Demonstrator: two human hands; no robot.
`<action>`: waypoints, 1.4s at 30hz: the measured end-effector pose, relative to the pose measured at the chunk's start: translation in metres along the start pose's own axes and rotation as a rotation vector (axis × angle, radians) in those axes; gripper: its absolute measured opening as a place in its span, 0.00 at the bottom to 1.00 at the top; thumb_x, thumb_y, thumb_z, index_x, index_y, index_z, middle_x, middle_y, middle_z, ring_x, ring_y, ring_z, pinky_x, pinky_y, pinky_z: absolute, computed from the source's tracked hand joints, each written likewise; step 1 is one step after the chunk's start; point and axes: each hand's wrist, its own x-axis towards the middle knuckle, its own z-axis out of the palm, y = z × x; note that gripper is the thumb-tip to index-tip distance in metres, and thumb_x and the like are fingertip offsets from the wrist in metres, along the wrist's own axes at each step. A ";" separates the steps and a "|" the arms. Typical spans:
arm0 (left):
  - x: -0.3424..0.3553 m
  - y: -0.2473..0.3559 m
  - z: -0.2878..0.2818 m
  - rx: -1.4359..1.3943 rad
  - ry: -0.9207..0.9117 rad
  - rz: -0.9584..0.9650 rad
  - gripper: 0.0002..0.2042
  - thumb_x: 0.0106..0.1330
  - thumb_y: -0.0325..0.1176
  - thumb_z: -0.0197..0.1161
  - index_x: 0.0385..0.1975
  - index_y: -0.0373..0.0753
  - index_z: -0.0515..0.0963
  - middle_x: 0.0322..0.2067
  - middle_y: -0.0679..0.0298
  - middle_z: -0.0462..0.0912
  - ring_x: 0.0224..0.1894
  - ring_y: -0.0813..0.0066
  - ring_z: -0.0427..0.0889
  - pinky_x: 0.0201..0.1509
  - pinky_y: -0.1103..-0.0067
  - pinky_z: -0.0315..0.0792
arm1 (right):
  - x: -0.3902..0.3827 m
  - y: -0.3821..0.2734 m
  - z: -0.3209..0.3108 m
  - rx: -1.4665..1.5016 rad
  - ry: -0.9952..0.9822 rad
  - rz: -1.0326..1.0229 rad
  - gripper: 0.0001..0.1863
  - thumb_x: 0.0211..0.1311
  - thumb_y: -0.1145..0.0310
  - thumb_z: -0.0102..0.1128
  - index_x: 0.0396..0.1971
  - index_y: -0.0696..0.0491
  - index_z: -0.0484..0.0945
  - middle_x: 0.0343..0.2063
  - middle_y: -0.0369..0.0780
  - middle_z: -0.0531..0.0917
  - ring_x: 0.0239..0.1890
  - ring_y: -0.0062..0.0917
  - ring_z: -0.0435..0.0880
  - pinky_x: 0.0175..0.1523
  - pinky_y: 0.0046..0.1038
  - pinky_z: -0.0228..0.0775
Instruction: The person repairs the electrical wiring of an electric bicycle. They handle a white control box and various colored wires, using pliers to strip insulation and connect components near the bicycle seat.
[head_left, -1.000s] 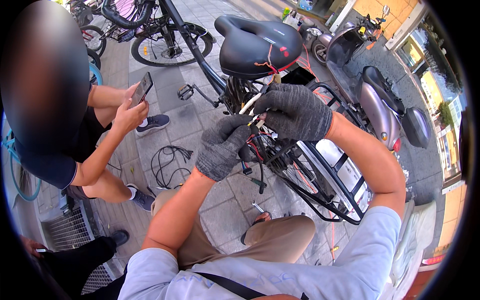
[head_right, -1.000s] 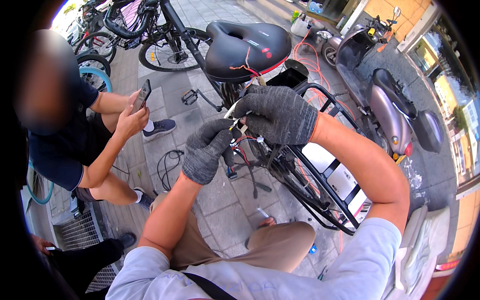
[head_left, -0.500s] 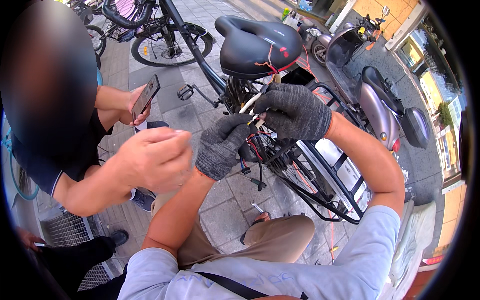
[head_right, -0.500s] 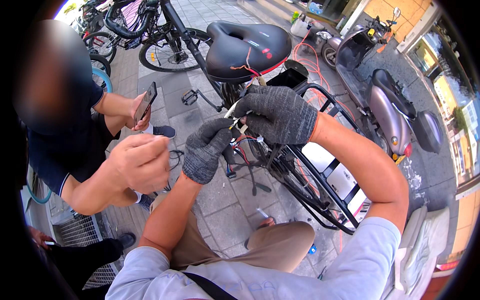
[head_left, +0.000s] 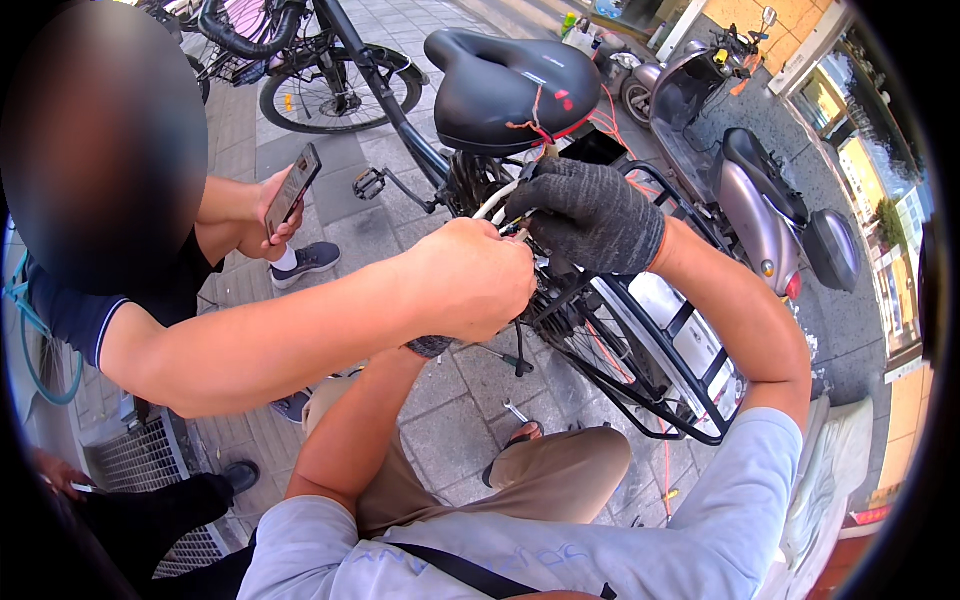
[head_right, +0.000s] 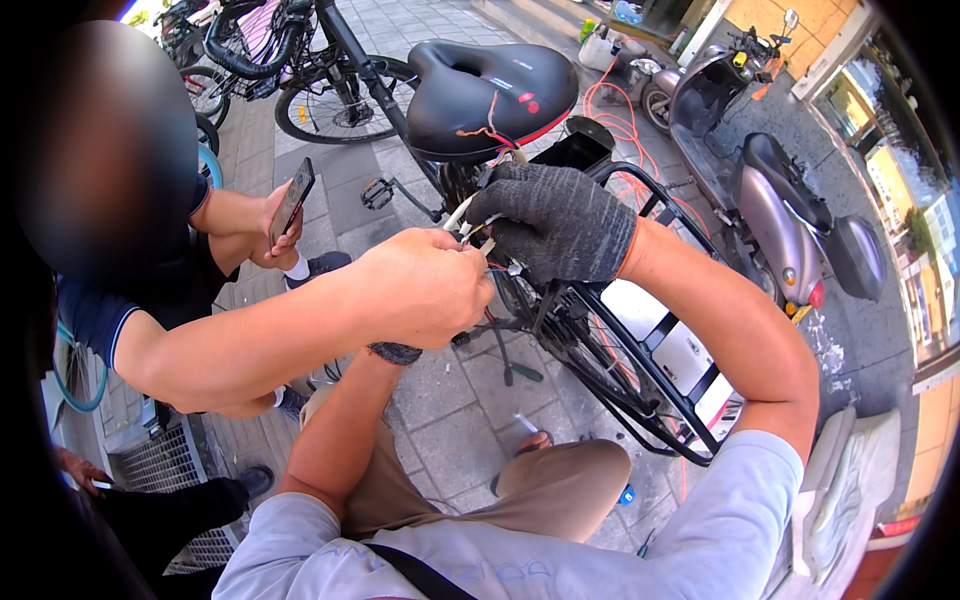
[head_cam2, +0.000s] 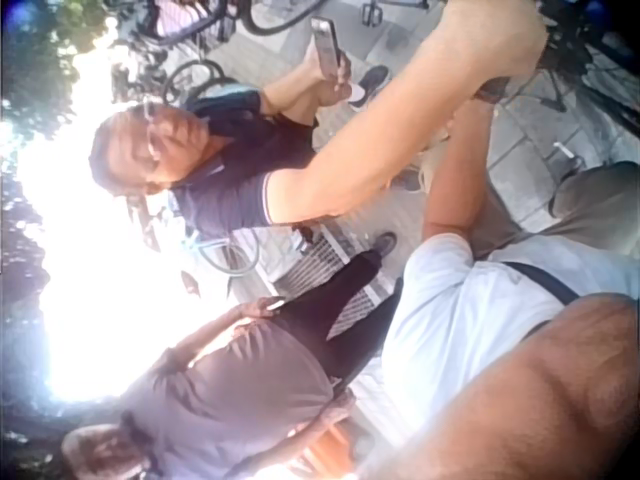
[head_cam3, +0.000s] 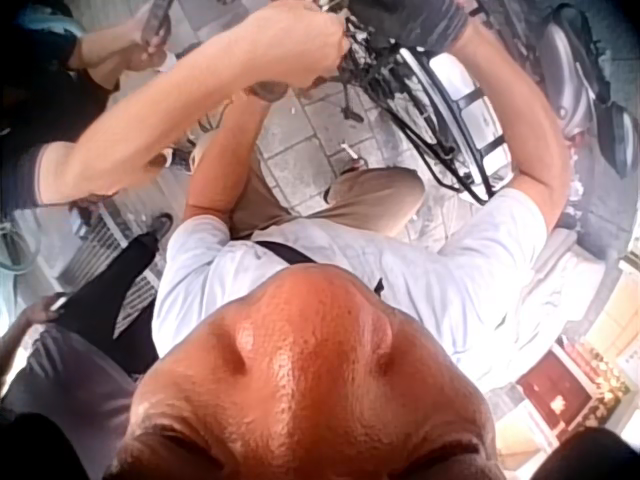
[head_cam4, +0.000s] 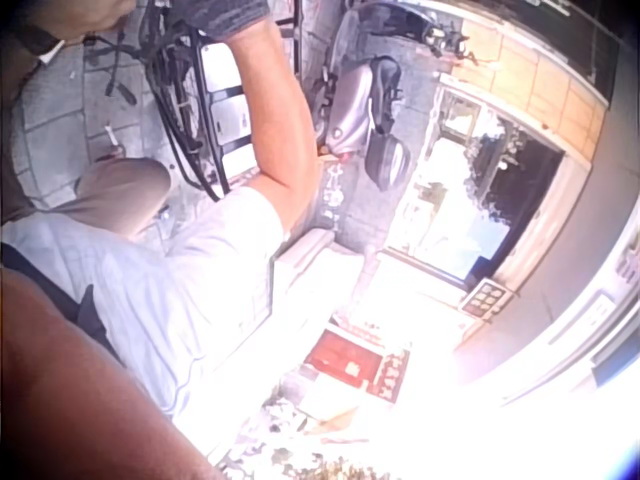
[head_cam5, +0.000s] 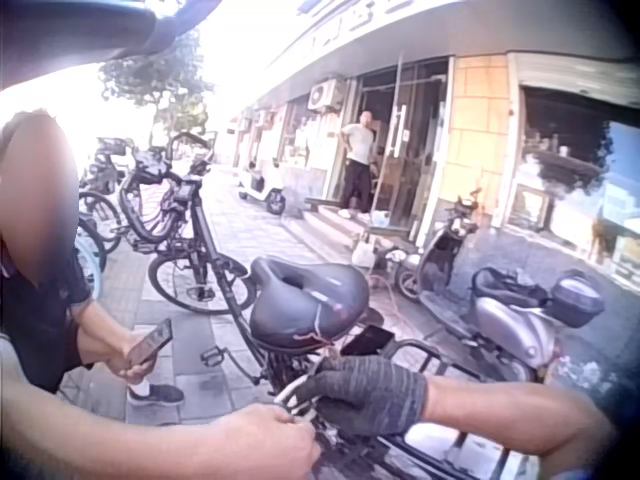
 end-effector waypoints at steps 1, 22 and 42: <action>0.008 -0.037 -0.009 -0.587 -0.088 0.073 0.06 0.66 0.34 0.60 0.38 0.41 0.81 0.36 0.64 0.81 0.40 0.67 0.82 0.45 0.73 0.78 | -0.005 0.001 -0.002 -0.010 0.005 0.012 0.16 0.56 0.76 0.66 0.46 0.53 0.84 0.36 0.45 0.82 0.41 0.44 0.84 0.47 0.41 0.77; -0.006 0.078 0.041 -2.049 0.012 -0.689 0.17 0.70 0.40 0.59 0.56 0.42 0.73 0.56 0.64 0.76 0.58 0.67 0.75 0.63 0.70 0.68 | -0.006 0.009 0.003 -0.087 0.045 -0.066 0.17 0.55 0.73 0.67 0.47 0.56 0.81 0.38 0.48 0.81 0.43 0.48 0.82 0.49 0.44 0.76; -0.021 0.032 -0.018 -2.385 0.156 -1.333 0.11 0.69 0.30 0.67 0.48 0.33 0.83 0.42 0.61 0.89 0.44 0.75 0.84 0.51 0.76 0.77 | -0.008 0.014 0.005 -0.076 0.063 -0.069 0.21 0.55 0.72 0.67 0.51 0.57 0.79 0.43 0.51 0.82 0.48 0.52 0.82 0.52 0.44 0.77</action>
